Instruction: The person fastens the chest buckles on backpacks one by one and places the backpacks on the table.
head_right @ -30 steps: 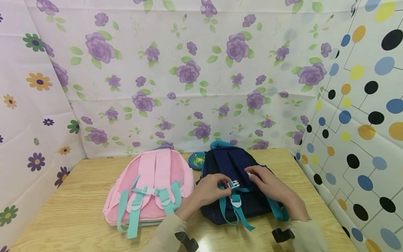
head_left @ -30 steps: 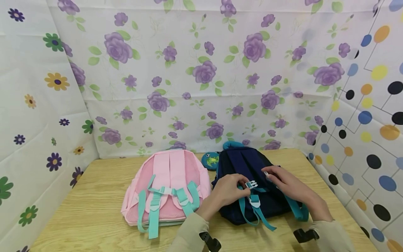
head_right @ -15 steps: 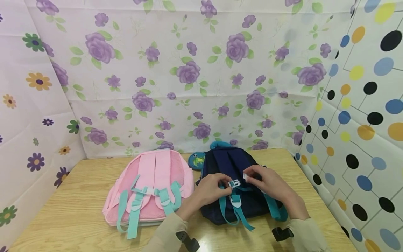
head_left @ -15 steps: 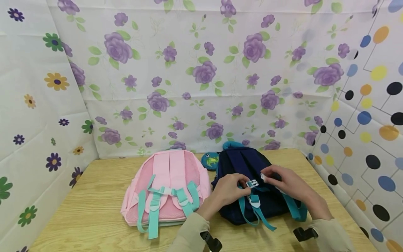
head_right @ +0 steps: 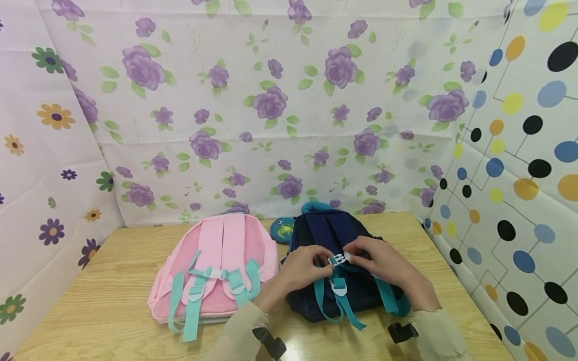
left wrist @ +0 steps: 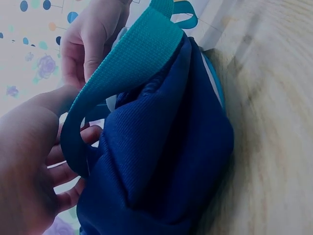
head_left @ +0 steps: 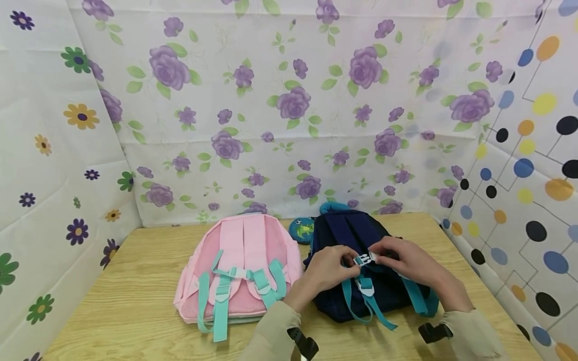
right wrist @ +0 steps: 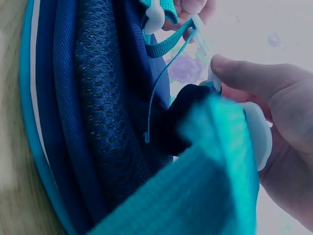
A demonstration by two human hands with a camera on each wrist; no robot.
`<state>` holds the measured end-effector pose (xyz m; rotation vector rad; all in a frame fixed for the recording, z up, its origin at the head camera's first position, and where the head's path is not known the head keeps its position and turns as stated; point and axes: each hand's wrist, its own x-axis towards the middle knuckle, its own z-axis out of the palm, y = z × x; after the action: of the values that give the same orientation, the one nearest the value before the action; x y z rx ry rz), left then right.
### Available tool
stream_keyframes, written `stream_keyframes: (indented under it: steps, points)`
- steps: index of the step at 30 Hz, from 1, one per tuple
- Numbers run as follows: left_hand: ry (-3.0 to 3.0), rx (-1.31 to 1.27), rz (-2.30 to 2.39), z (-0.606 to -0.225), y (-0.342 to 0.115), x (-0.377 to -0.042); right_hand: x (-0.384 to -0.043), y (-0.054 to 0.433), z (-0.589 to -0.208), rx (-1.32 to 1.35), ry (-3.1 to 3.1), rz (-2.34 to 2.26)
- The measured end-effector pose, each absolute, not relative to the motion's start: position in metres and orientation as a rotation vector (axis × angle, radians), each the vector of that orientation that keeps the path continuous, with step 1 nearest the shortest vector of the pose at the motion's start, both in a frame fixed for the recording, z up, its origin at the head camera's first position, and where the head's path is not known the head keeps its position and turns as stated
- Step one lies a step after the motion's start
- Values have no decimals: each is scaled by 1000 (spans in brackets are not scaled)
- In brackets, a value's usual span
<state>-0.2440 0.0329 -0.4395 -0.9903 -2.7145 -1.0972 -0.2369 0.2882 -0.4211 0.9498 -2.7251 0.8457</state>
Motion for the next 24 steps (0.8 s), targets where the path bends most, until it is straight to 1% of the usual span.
stream_keyframes:
  steps: [7,18,24]
  points:
    - [-2732,-996,-1055,-434,34,-245,-239,288,-420,1045,-2697,916]
    - [-2787,-1022,-904,-430,38,-246,-239,284,-423,1098,-2726,928]
    - [-2805,-1046,-870,-434,40,-248,-238,279,-428,1080,-2733,850]
